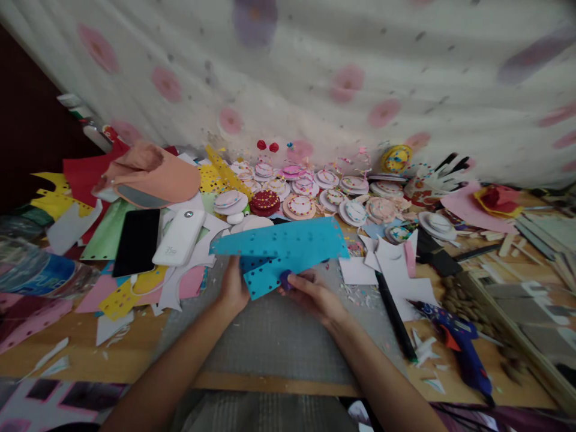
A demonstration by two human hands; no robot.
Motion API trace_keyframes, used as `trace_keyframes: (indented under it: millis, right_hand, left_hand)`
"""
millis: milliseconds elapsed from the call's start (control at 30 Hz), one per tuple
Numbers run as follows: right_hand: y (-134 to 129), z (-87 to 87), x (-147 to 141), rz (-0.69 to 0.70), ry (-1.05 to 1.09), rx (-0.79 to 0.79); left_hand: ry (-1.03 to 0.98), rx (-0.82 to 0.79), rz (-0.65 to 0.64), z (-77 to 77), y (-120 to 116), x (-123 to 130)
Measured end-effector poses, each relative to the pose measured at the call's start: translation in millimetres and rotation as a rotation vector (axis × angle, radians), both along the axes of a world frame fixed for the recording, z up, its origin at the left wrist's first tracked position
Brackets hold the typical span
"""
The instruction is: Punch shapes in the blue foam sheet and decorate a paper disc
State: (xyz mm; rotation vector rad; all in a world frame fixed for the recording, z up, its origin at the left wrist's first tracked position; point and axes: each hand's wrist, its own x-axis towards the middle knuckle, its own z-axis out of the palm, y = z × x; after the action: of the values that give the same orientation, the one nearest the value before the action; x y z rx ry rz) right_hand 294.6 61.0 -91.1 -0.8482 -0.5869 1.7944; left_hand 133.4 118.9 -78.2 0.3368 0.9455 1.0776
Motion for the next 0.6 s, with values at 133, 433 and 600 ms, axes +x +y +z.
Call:
trace_keyframes:
  millis: [133,433,600]
  right_hand:
    - [0,6.1,0,0.001,-0.026,0.049]
    - [2,-1.8,2,-0.095,-0.037,0.075]
    - [2,4.0,2,-0.168,-0.122,0.052]
  left_hand:
    - [-0.041,-0.056,-0.003,18.7,2,6]
    - [0.228,0.324,-0.078,5.3,-4,9]
    - [0.373,0.453,-0.24,-6.4,-6,1]
